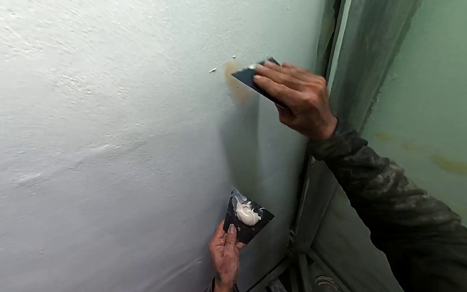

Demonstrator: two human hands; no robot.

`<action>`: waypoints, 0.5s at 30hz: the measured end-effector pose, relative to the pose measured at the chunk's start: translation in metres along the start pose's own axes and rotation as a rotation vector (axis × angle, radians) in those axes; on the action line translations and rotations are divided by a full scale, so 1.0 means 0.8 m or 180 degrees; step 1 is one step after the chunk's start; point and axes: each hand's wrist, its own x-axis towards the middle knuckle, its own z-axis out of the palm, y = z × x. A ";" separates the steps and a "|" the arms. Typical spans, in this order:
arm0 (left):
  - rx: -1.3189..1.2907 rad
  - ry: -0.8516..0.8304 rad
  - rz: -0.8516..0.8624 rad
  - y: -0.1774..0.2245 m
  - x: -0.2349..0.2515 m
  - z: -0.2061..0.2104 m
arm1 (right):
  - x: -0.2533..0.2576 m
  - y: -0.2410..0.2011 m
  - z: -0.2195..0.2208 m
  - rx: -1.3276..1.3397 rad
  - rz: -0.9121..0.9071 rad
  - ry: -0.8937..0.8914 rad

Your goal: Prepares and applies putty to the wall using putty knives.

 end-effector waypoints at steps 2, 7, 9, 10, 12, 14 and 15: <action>0.0078 0.0012 0.0000 -0.003 -0.006 -0.005 | 0.034 0.008 0.008 -0.0307 -0.0315 -0.0111; 0.0262 0.0147 0.0052 -0.009 -0.016 -0.024 | 0.061 0.017 0.032 -0.0415 -0.0675 -0.0343; 0.0295 0.0262 0.0057 -0.010 -0.017 -0.030 | 0.050 0.018 0.038 -0.0351 -0.0652 -0.0460; 0.0310 0.0303 0.0070 -0.010 -0.017 -0.032 | 0.042 0.019 0.039 -0.0333 -0.0632 -0.0497; 0.0336 0.0325 0.0096 -0.011 -0.017 -0.035 | 0.022 0.018 0.040 -0.0336 -0.0615 -0.0563; 0.0390 0.0318 0.0105 -0.013 -0.017 -0.036 | 0.002 0.018 0.041 -0.0309 -0.0593 -0.0603; 0.0407 0.0308 0.0098 -0.014 -0.017 -0.035 | -0.008 0.019 0.042 -0.0287 -0.0578 -0.0622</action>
